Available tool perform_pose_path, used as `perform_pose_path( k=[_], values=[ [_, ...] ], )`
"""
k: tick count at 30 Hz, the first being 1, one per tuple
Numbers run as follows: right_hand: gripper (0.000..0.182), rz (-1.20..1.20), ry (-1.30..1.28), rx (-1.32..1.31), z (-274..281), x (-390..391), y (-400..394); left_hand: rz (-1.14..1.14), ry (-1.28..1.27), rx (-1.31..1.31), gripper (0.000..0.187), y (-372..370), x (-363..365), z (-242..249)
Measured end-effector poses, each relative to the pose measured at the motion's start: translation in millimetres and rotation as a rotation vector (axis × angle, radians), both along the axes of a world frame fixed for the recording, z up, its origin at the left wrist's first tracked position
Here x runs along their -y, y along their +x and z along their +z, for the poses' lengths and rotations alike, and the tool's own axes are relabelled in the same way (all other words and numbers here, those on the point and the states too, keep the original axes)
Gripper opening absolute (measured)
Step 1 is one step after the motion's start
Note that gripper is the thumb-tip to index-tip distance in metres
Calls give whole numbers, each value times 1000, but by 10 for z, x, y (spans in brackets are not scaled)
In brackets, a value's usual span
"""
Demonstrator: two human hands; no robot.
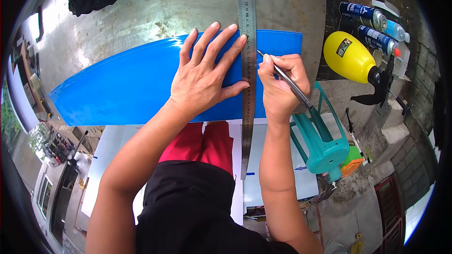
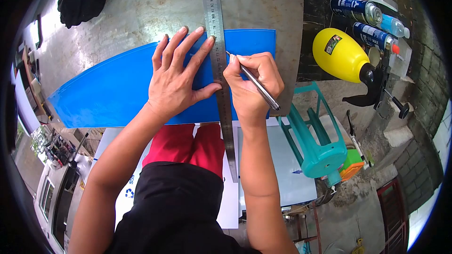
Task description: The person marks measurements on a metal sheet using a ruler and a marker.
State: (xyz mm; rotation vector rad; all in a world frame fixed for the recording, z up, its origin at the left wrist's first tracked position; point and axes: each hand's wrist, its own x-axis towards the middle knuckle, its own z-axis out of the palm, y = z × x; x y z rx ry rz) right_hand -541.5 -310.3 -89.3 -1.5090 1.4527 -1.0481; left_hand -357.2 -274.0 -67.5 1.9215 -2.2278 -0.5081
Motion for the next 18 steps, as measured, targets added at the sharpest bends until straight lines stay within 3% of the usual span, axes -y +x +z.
perform_pose_path(
  k=[6,8,11,18],
  values=[
    [16,12,-17,4,-6,-8,-8,-2,-2,-2,91,5,5,2],
    [16,-98,165,244,86,14,11,-5,6,0,92,11,-1,-5],
    [16,-105,115,292,180,83,41,-6,17,-1,93,6,-1,-3],
    [19,-37,52,143,5,184,58,9,6,-12,91,2,4,4]
  ],
)
